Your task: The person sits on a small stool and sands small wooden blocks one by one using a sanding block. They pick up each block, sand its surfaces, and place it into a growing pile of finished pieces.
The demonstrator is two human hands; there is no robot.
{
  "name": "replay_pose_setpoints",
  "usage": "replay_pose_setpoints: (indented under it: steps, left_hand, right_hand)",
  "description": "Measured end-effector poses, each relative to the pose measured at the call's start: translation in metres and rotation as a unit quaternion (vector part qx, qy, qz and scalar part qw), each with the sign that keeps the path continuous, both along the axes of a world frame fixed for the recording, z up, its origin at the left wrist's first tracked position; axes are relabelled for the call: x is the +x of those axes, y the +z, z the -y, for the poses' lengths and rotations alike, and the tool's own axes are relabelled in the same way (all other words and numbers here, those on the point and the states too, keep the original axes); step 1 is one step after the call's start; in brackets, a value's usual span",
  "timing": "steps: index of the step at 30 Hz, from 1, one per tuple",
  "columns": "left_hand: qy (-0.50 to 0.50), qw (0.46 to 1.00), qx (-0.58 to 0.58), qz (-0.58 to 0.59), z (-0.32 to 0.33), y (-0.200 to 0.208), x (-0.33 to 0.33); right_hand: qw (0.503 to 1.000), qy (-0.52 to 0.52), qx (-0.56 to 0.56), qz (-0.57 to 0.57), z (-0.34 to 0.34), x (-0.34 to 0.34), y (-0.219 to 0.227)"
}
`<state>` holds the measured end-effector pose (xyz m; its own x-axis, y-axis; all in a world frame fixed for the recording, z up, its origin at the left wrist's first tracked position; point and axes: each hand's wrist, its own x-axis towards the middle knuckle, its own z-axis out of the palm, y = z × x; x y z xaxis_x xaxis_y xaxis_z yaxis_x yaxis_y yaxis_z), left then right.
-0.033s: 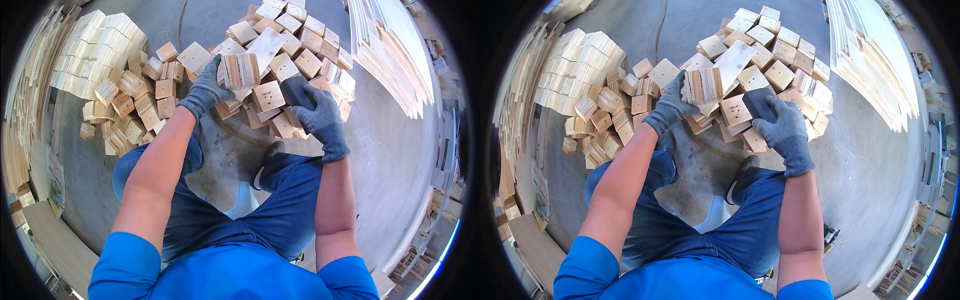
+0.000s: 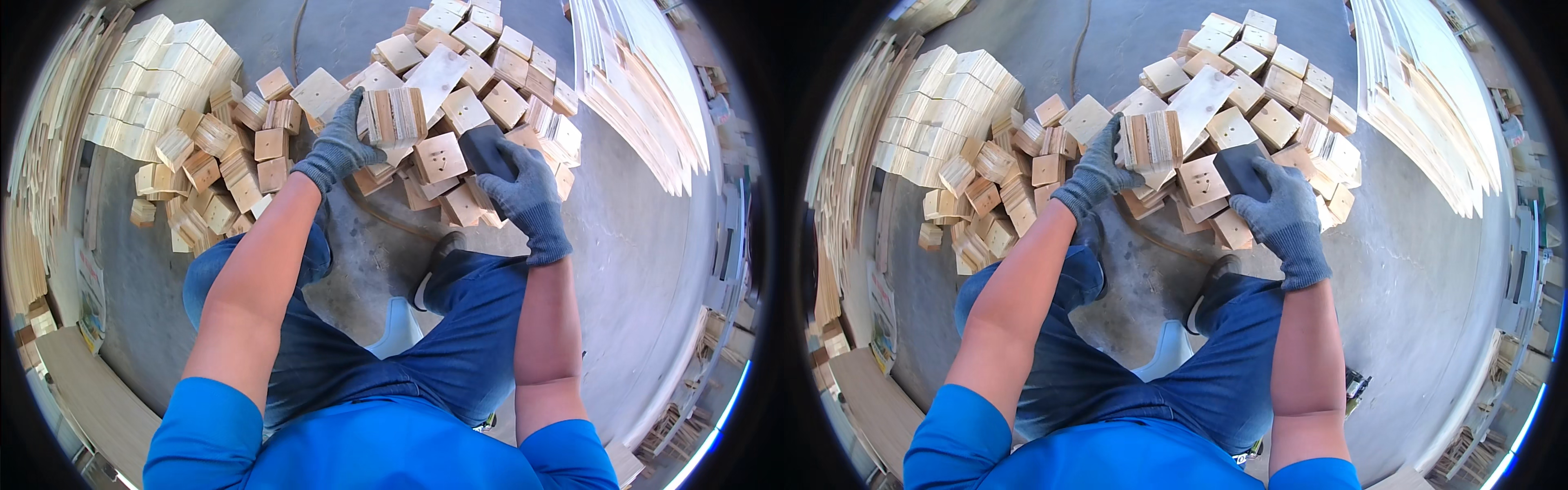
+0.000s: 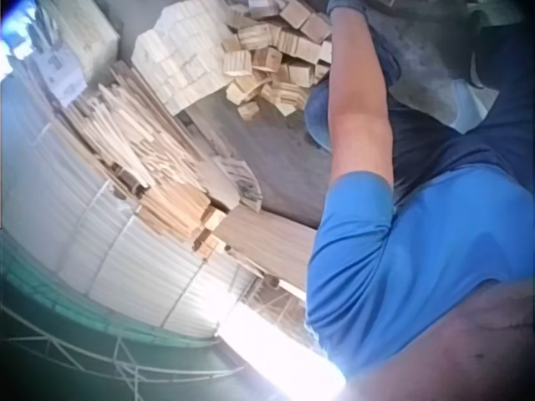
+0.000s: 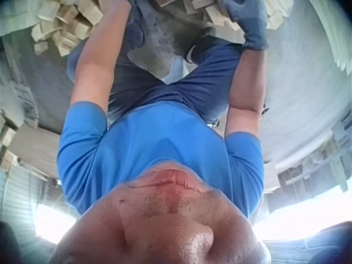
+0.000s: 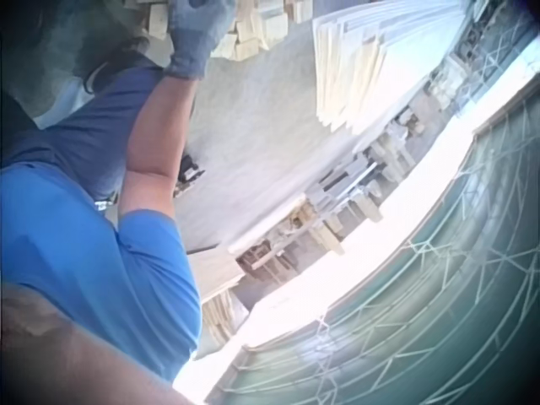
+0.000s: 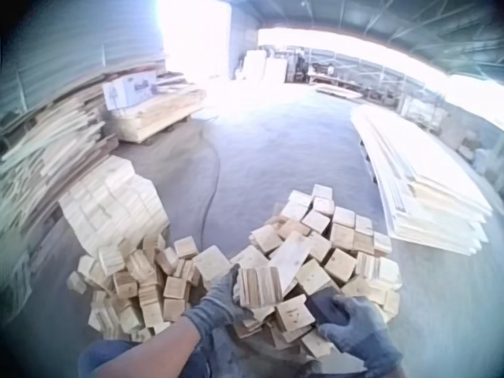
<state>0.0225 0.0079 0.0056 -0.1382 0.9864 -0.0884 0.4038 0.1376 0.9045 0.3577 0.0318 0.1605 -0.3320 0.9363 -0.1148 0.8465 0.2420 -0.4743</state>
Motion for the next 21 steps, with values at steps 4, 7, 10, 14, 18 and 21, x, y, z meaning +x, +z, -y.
replay_pose_setpoints:
  steps: [4,7,10,14,18,21]
  left_hand:
    - [-0.01,0.996,0.035,0.076,-0.004,-0.007,0.004]
    - [-0.032,0.997,0.012,0.072,-0.005,0.006,0.007]
    - [-0.001,0.997,0.064,0.034,0.001,-0.004,0.014]
    - [0.035,0.994,0.092,0.056,0.009,-0.016,0.033]
    - [0.053,0.99,0.12,0.042,0.009,-0.024,0.037]
    - [0.043,0.984,0.118,0.124,0.009,-0.022,0.043]
  right_hand:
    - [1.0,0.005,0.002,-0.002,0.001,-0.002,-0.001]
    - [1.0,0.002,0.008,-0.003,0.001,-0.002,-0.004]
    - [1.0,0.008,0.029,-0.007,0.0,-0.003,-0.006]
    - [0.997,-0.006,0.054,-0.05,0.001,-0.006,-0.009]
    - [0.993,-0.005,0.061,-0.101,0.006,-0.022,-0.011]
    - [0.992,0.016,0.067,-0.109,0.015,-0.034,-0.021]
